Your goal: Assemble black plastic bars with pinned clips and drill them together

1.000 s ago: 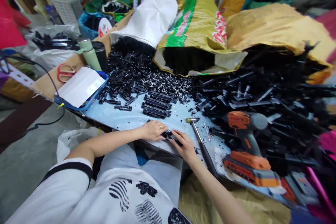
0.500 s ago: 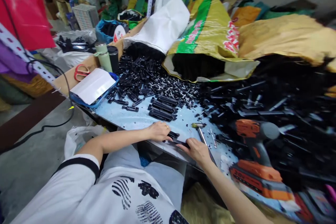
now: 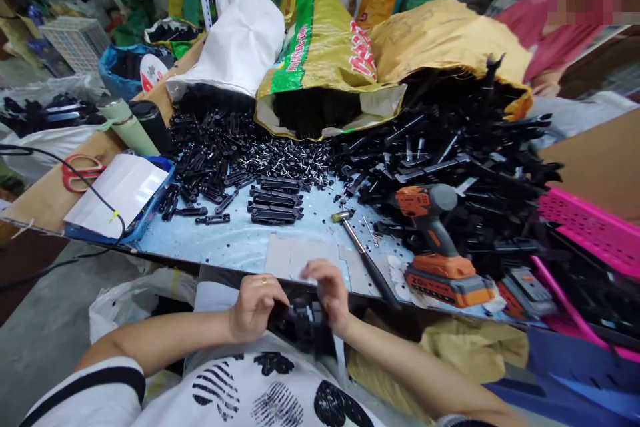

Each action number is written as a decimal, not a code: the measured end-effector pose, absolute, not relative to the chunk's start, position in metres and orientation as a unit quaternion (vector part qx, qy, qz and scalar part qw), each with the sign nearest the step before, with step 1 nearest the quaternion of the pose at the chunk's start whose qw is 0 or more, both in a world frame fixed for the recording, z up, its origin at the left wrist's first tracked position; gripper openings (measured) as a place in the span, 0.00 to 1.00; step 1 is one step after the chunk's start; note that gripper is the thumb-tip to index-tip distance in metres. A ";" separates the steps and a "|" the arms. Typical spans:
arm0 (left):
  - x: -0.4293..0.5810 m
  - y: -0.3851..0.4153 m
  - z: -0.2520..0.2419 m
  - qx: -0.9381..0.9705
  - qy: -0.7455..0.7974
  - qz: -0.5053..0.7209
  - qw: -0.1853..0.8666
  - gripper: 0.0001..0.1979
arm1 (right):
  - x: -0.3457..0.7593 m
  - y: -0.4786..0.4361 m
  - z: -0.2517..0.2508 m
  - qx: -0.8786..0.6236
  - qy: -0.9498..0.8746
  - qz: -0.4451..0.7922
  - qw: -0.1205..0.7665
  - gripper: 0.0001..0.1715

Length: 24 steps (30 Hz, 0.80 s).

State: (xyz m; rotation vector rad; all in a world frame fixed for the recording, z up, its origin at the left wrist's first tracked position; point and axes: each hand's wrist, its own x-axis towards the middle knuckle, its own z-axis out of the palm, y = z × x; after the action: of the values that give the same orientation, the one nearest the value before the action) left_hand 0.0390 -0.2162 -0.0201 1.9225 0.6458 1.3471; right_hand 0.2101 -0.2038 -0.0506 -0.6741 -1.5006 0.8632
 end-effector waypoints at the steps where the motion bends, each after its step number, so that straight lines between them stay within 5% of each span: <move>1: 0.041 -0.218 -0.026 0.724 0.283 0.531 0.338 0.28 | 0.204 -0.198 -0.062 -0.339 -0.600 0.377 0.618 0.28; 5: 0.040 -0.210 -0.049 0.692 0.404 0.494 0.337 0.26 | 0.200 -0.182 -0.091 -0.373 -0.560 0.539 0.507 0.39; 9: 0.026 -0.187 -0.054 0.681 0.433 0.361 0.468 0.32 | 0.215 -0.181 -0.091 -0.341 -0.628 0.592 0.373 0.42; 13: 0.011 -0.162 -0.041 0.760 0.397 0.189 0.479 0.37 | 0.229 -0.171 -0.076 -0.349 -0.720 0.480 0.360 0.42; 20: 0.003 -0.126 -0.035 0.844 0.524 -0.042 0.109 0.32 | 0.236 -0.142 -0.047 -0.493 -0.862 0.114 0.024 0.38; 24: 0.011 -0.120 -0.039 0.844 0.525 -0.065 0.092 0.33 | 0.220 -0.136 -0.039 -0.407 -0.913 0.009 0.038 0.39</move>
State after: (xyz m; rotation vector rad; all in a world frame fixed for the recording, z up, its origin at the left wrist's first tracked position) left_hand 0.0109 -0.1202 -0.0387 2.5068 1.5586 -0.1943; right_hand 0.2200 -0.1361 -0.0390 -1.2472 -2.7998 0.0264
